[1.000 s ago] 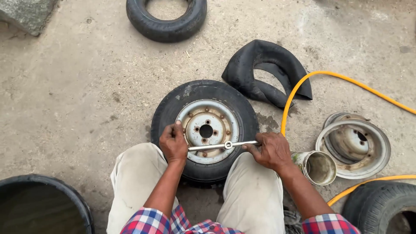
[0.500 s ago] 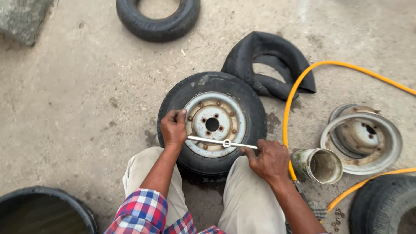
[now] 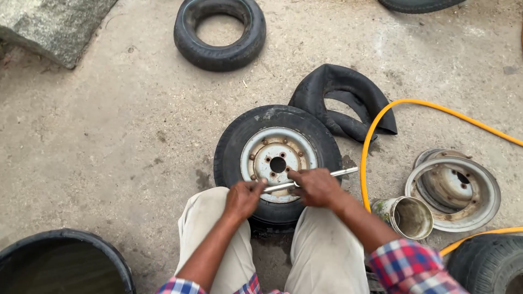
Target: Replacing a tire and tube on a small vehicle wheel.
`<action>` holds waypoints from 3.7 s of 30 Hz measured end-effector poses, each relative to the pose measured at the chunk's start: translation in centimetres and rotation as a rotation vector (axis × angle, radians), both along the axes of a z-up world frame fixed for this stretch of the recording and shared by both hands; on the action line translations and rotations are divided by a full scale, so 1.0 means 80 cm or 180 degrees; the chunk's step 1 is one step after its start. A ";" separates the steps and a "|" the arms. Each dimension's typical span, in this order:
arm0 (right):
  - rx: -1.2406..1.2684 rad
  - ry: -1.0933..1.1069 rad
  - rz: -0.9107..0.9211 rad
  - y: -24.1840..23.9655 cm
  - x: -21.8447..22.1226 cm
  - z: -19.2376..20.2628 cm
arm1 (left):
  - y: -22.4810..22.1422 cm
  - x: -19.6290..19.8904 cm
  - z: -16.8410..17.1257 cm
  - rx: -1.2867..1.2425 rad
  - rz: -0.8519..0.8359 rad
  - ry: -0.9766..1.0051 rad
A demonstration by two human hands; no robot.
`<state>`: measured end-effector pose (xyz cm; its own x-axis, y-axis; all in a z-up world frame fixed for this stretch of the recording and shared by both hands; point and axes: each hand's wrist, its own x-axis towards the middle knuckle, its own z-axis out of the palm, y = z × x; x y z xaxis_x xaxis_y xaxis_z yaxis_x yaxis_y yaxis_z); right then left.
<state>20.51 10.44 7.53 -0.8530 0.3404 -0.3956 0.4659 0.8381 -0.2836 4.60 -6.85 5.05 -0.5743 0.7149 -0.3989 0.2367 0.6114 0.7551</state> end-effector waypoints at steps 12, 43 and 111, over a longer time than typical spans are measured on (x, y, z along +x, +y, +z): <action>0.0288 0.0765 -0.0049 -0.014 -0.007 0.047 | -0.016 -0.013 0.041 0.0520 -0.0280 -0.0416; 0.0396 0.0448 0.1321 -0.028 -0.068 0.045 | -0.087 0.080 0.035 0.0121 0.0938 -0.0498; 0.0726 0.1019 -0.0445 0.004 0.015 0.020 | -0.047 -0.033 -0.002 0.1420 0.0827 0.0730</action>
